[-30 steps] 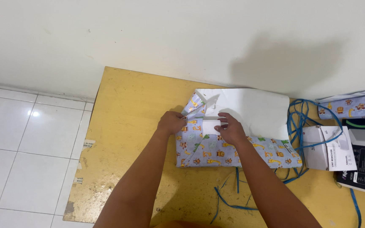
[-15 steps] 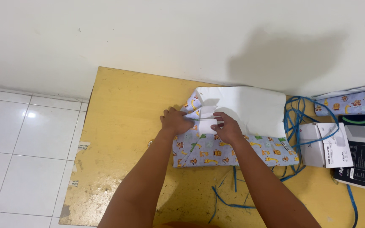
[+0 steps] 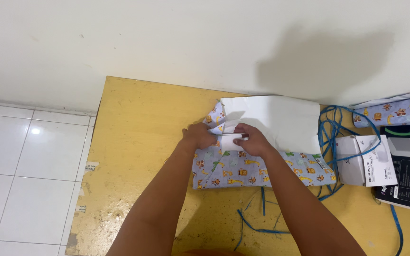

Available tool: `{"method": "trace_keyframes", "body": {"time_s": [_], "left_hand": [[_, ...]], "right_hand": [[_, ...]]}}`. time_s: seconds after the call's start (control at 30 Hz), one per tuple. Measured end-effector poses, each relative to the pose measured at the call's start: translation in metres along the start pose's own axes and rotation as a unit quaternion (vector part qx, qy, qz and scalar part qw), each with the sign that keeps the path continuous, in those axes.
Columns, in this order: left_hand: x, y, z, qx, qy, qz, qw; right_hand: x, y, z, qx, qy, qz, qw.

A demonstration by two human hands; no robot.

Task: The person wraps a rectangular box with patterned wrapping paper on a yellow table. They fold the paper edges, smooth the surface, and secure the seams with clear adhesive tape. The clip ends with the box fully wrapped but without a ribbon or tag.

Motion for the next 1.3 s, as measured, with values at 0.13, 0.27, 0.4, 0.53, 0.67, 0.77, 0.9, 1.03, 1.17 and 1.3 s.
{"method": "trace_keyframes", "body": {"time_s": [0.13, 0.27, 0.4, 0.53, 0.67, 0.77, 0.9, 1.03, 1.17, 1.3], "left_hand": [[0.003, -0.002, -0.001, 0.005, -0.010, 0.005, 1.000], [0.004, 0.000, 0.001, -0.005, -0.014, 0.029, 0.999], [0.004, -0.002, 0.002, 0.003, -0.022, 0.035, 0.999], [0.005, -0.005, -0.004, -0.048, 0.008, 0.012, 0.999], [0.006, -0.008, -0.013, -0.078, 0.037, -0.008, 0.996], [0.008, -0.008, -0.019, -0.079, 0.034, 0.002, 0.996], [0.015, -0.003, -0.019, -0.080, 0.016, 0.039, 0.996], [0.015, -0.001, -0.019, -0.072, 0.015, 0.049, 0.996], [0.013, 0.000, -0.019, -0.072, 0.014, 0.044, 0.996], [0.011, -0.003, -0.023, -0.089, 0.031, 0.049, 0.994]], "right_hand": [[-0.007, 0.009, 0.006, -0.033, -0.014, -0.031, 0.999], [-0.007, 0.011, 0.009, -0.032, -0.043, -0.051, 0.997], [-0.005, 0.007, 0.010, -0.040, -0.062, -0.111, 0.991], [-0.001, 0.008, 0.009, -0.029, -0.068, -0.152, 0.986], [-0.002, 0.022, 0.020, -0.045, -0.109, -0.126, 0.985], [0.006, 0.025, 0.034, -0.029, -0.111, -0.025, 0.993], [0.036, -0.003, 0.052, -0.010, -0.036, 0.085, 0.996], [0.049, -0.068, 0.070, 0.088, -0.016, 0.134, 0.987], [0.020, -0.113, 0.088, 0.122, -0.150, -0.016, 0.981], [-0.026, -0.123, 0.103, 0.116, -0.236, -0.179, 0.948]]}}
Point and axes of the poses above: each hand's wrist, its own z-axis towards the middle knuckle, its own x-axis out of the back of the hand, y = z × x, the point moved 4 cm from there along z, towards the middle knuckle, and after that the axes turned 10 degrees about -z, right-handed, at the moved point
